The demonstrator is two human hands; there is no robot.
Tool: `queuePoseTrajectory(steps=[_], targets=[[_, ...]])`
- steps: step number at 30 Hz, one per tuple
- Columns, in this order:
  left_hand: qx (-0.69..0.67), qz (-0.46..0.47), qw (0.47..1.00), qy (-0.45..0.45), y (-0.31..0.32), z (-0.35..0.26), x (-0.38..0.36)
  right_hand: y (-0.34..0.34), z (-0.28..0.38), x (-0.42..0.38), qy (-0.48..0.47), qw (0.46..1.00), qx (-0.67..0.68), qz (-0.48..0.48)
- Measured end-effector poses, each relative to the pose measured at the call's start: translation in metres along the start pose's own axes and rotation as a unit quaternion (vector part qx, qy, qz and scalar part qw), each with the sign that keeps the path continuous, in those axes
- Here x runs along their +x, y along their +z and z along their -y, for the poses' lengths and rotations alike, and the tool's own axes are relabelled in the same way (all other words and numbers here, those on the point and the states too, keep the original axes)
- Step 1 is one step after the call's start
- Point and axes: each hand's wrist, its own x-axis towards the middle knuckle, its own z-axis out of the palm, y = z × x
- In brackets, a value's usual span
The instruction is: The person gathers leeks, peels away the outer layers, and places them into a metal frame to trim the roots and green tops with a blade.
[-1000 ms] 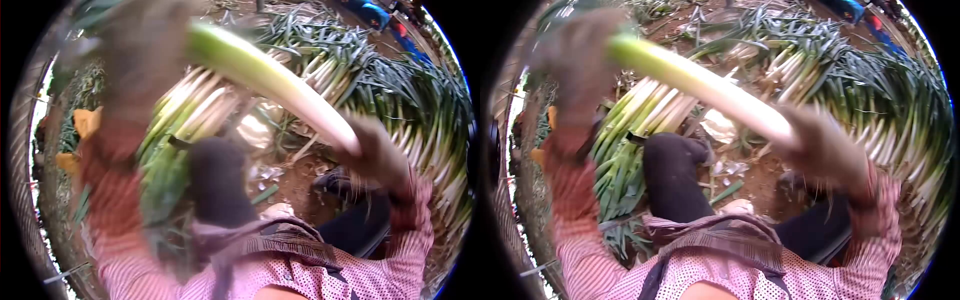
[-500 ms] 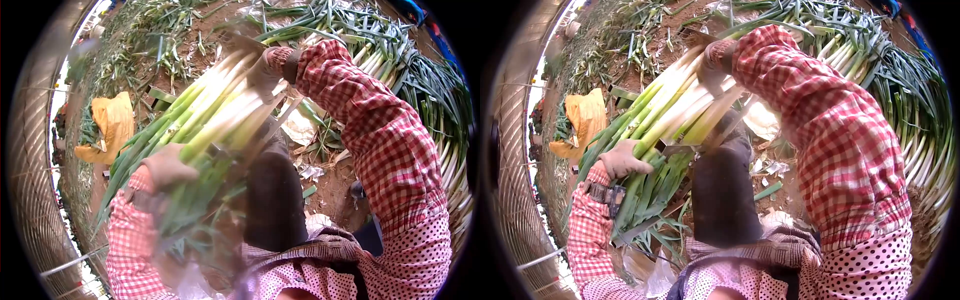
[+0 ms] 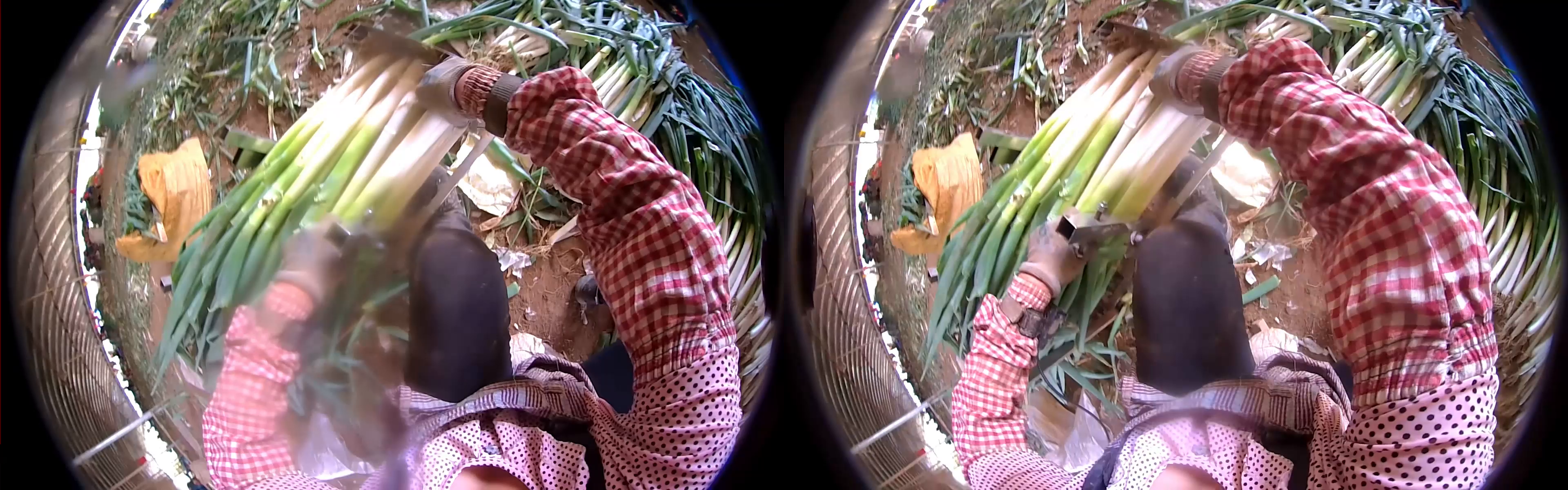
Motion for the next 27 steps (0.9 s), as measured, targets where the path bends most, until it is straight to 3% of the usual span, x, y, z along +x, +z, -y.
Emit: queuePoseTrajectory(steps=[1, 3, 5, 6, 7, 8, 10, 11, 13, 14, 15, 16, 17, 18, 19, 20, 21, 22, 24, 25, 27], targets=[[0.025, 0.007, 1.0, -0.004, 0.003, 0.0, 0.003, 0.016, -0.003, 0.005, -0.049, 0.997, -0.038, -0.038], [0.037, 0.047, 0.998, -0.015, 0.012, -0.004, 0.009, 0.037, 0.004, 0.001, -0.028, 0.983, 0.054, -0.173], [0.064, 0.088, 0.994, -0.022, 0.01, -0.005, 0.003, 0.048, 0.015, -0.01, -0.012, 0.986, 0.06, -0.158], [0.037, 0.007, 0.998, 0.05, 0.036, 0.018, 0.005, 0.066, 0.012, 0.0, -0.009, 0.973, 0.108, -0.203], [0.102, -0.037, 0.992, 0.063, 0.044, 0.021, 0.005, 0.049, 0.016, -0.004, 0.035, 0.987, 0.102, -0.118], [0.094, 0.001, 0.995, 0.032, 0.037, 0.017, 0.006, 0.032, 0.021, -0.009, 0.076, 0.993, 0.088, -0.031], [0.079, 0.099, 0.989, -0.073, 0.01, -0.001, 0.005, 0.027, 0.02, -0.024, 0.052, 0.991, 0.091, -0.079], [0.003, 0.098, 0.988, -0.118, -0.016, -0.02, -0.003, 0.026, 0.021, -0.026, 0.05, 0.99, 0.091, -0.092], [-0.09, -0.055, 0.991, -0.077, -0.005, -0.018, -0.036, 0.034, 0.023, -0.017, 0.06, 0.992, 0.065, -0.088], [-0.102, -0.239, 0.966, 0.012, 0.006, -0.023, -0.053, 0.029, 0.024, -0.024, 0.06, 0.992, 0.074, -0.088], [0.047, -0.343, 0.935, 0.07, 0.01, -0.025, -0.07, 0.022, 0.025, -0.032, 0.06, 0.991, 0.082, -0.089], [-0.013, -0.354, 0.935, 0.014, 0.027, -0.035, -0.094, 0.031, 0.024, -0.025, 0.061, 0.99, 0.074, -0.107], [-0.162, -0.346, 0.923, -0.042, 0.05, -0.049, -0.103, 0.032, 0.025, -0.02, 0.058, 0.992, 0.079, -0.078], [-0.247, -0.258, 0.926, -0.126, 0.094, -0.045, -0.11, 0.031, 0.024, -0.017, 0.073, 0.988, 0.108, -0.079], [-0.474, -0.152, 0.813, -0.302, 0.12, -0.053, -0.104, 0.032, 0.024, -0.013, 0.088, 0.983, 0.138, -0.08], [-0.62, -0.094, 0.655, -0.421, 0.125, -0.058, -0.089, 0.04, 0.02, -0.004, 0.058, 0.989, 0.11, -0.076], [-0.433, -0.169, 0.822, -0.329, 0.136, -0.056, -0.079, 0.031, 0.022, -0.02, 0.042, 0.99, 0.1, -0.094], [-0.212, -0.229, 0.925, -0.216, 0.152, -0.051, -0.074, 0.03, 0.022, -0.019, 0.059, 0.989, 0.106, -0.086], [-0.197, -0.263, 0.933, -0.147, 0.161, -0.052, -0.065, 0.027, 0.026, -0.028, 0.063, 0.986, 0.112, -0.106], [-0.409, -0.25, 0.855, -0.199, 0.156, -0.054, -0.056, 0.023, 0.027, -0.034, 0.06, 0.986, 0.109, -0.113], [-0.581, -0.221, 0.738, -0.263, 0.165, -0.041, -0.059, 0.036, 0.024, -0.021, 0.056, 0.983, 0.103, -0.138]])
